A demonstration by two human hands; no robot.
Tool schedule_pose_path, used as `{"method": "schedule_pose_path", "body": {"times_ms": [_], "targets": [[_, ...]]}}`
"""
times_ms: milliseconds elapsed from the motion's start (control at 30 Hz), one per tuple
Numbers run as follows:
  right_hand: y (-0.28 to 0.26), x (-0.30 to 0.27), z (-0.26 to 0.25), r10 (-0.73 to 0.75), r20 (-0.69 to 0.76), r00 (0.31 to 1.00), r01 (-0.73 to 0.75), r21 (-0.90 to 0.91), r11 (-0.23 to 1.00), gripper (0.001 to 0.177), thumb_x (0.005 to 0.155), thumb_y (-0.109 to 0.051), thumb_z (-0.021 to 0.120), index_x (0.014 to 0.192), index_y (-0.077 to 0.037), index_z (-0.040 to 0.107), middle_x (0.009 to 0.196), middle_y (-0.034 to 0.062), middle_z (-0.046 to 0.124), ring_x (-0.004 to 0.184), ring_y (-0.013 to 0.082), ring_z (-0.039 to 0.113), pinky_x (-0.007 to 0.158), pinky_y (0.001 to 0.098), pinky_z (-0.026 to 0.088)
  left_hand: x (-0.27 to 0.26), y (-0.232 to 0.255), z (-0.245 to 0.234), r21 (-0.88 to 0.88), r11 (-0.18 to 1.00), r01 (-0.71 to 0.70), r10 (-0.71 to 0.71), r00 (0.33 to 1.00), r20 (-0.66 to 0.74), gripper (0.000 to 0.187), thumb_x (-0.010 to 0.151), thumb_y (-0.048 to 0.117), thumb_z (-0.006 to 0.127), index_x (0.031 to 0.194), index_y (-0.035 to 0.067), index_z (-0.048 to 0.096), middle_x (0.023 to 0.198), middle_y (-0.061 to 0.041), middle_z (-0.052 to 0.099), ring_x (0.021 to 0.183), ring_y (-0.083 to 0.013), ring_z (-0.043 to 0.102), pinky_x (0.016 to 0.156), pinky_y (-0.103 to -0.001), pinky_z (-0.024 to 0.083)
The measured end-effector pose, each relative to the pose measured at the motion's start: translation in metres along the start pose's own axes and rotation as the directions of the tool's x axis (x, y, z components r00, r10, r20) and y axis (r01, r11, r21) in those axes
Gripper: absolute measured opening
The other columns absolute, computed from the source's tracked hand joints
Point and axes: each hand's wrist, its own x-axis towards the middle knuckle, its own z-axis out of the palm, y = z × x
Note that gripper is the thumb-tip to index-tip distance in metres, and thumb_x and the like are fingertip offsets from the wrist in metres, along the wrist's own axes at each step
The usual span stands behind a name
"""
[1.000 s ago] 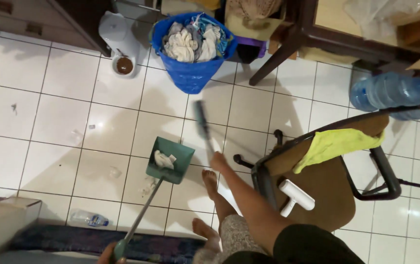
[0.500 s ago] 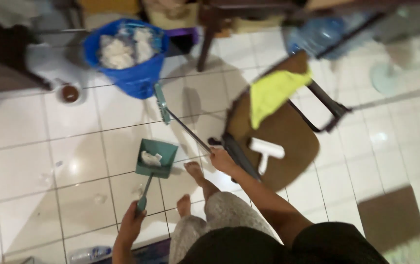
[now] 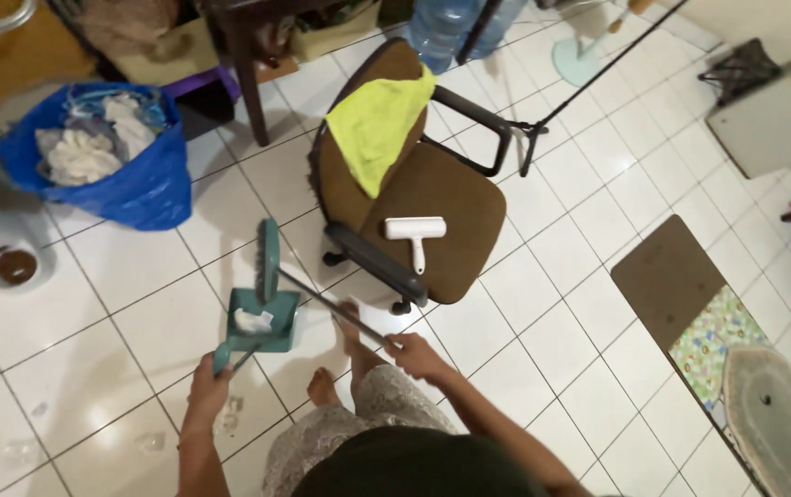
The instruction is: Cleaning a room by sweeping the floor with a broom and dustpan, using a lint roller on an office chair, and folding a cloth.
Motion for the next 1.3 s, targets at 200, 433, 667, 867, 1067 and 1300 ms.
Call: {"method": "schedule_pose_path", "body": {"times_ms": [200,433,667,867,1067,1300], "targets": [[0.060,-0.007,-0.007,-0.089,-0.049,0.995,0.082,-0.117,0.990,0.032,0.096,-0.038,0.055,0.106,-0.021,0.080,0.087,0.0061,0.073,0.063,0.0155,0.060,0.057,0.0331,0.047,-0.033,0.074,-0.037,-0.115,0.987,0.114,-0.111,0.993,0.032,0.057,0.093,0.021,0.062,0.146,0.004,0.049,0.139,-0.021,0.061,0.128,-0.0421,0.055,0.104,-0.051,0.042],[0.126,0.014,-0.047,-0.147,-0.061,0.987,0.121,-0.312,0.942,0.038,0.098,-0.033,0.060,0.128,-0.013,0.073,0.118,0.0242,0.073,0.115,0.0449,0.068,0.099,0.0533,0.055,0.033,0.020,-0.006,0.226,0.969,0.105,-0.060,0.978,-0.198,0.079,0.080,0.046,0.076,0.153,0.026,0.050,0.135,-0.016,0.066,0.125,-0.0476,0.061,0.098,-0.065,0.039],[0.172,0.058,-0.088,-0.091,0.022,0.996,0.087,-0.560,0.824,0.032,0.094,-0.029,0.060,0.110,-0.007,0.078,0.091,0.0200,0.075,0.089,0.0372,0.076,0.076,0.0452,0.062,0.001,0.092,0.038,0.182,0.967,-0.176,0.252,0.570,-0.782,0.066,0.080,0.005,0.082,0.139,0.004,0.054,0.125,-0.023,0.050,0.111,-0.0534,0.054,0.092,-0.062,0.041],[0.216,0.078,-0.120,-0.020,0.075,0.997,0.062,-0.619,0.783,0.026,0.090,-0.023,0.063,0.093,-0.002,0.078,0.078,0.0197,0.073,0.080,0.0351,0.076,0.065,0.0445,0.059,0.009,0.188,0.132,-0.007,0.893,-0.450,0.217,0.444,-0.870,0.054,0.075,-0.010,0.075,0.124,0.003,0.059,0.113,-0.021,0.056,0.106,-0.0479,0.057,0.097,-0.052,0.039],[0.255,0.106,-0.141,0.039,0.130,0.991,0.058,-0.662,0.747,0.029,0.086,-0.015,0.060,0.102,0.003,0.077,0.089,0.0247,0.074,0.092,0.0389,0.076,0.075,0.0495,0.059,0.077,0.249,0.203,-0.363,0.883,-0.296,0.099,0.876,-0.473,0.039,0.083,0.006,0.073,0.121,0.005,0.066,0.109,-0.017,0.067,0.103,-0.0370,0.066,0.092,-0.044,0.053],[0.210,0.081,-0.160,0.106,0.112,0.988,-0.006,-0.659,0.752,0.034,0.085,-0.012,0.059,0.110,0.004,0.075,0.095,0.0255,0.075,0.096,0.0402,0.075,0.079,0.0510,0.059,0.168,0.293,0.215,-0.544,0.829,-0.128,-0.061,0.947,-0.316,0.041,0.086,0.020,0.078,0.123,0.007,0.069,0.118,-0.018,0.066,0.114,-0.0370,0.067,0.089,-0.042,0.057]]}}
